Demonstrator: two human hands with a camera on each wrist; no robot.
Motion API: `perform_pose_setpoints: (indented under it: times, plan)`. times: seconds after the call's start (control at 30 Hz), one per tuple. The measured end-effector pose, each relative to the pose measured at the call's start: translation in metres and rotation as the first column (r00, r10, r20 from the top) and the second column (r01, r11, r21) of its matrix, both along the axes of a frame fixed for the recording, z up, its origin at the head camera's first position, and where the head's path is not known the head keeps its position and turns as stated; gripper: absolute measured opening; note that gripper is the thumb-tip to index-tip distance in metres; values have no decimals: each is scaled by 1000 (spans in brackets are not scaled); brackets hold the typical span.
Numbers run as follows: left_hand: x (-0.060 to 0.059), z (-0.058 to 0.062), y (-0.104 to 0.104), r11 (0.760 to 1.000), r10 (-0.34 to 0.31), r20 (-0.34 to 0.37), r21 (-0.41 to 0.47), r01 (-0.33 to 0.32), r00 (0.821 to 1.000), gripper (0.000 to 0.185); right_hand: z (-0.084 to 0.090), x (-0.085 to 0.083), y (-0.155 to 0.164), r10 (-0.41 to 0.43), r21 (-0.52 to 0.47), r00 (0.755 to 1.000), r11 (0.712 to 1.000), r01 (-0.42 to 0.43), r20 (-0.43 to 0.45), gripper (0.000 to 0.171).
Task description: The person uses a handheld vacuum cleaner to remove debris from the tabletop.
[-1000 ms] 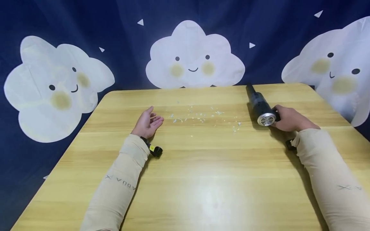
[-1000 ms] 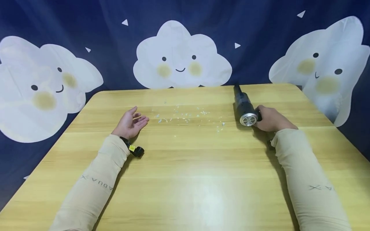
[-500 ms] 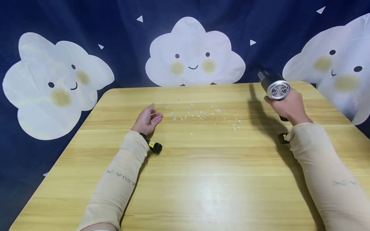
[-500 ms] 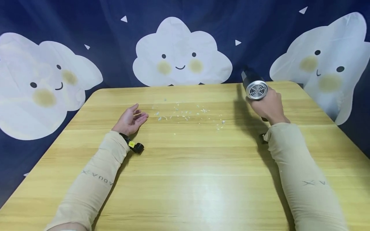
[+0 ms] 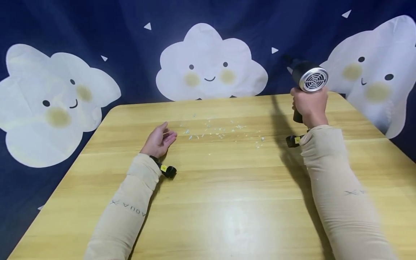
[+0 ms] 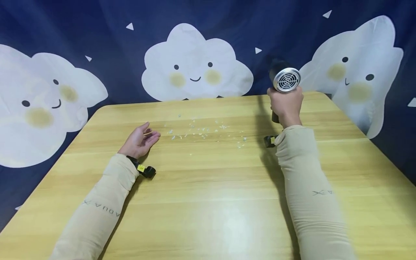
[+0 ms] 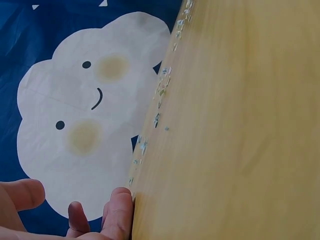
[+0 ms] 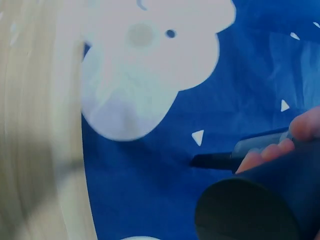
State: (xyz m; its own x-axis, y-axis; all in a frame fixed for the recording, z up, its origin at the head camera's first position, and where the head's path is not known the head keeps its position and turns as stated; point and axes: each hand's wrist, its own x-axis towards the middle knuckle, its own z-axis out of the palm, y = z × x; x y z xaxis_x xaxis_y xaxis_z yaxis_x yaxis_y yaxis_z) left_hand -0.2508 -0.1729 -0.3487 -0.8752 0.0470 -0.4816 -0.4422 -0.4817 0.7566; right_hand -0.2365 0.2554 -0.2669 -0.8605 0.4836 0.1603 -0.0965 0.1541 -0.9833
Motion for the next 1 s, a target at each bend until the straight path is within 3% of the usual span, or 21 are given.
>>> perform_pose_setpoints:
  times: [0.27,0.53,0.7,1.0]
  plan:
    - [7,0,-11,999,28,10,-15,-28,1000,59,4,-3,-11,52,-39,999,998,-51,3,25]
    - [4,3,-6,999,31,-7,-26,-31,999,47,13,-2,-9,115,-98,992,988,-119,-47,29]
    - [1,1,-1,998,27,-19,-48,-28,999,44,7,-2,-6,104,-72,993,992,-108,-54,28]
    - [1,0,4,999,2,-20,-54,-3,1000,52,-7,-4,-1,121,-112,990,985,-129,-74,25]
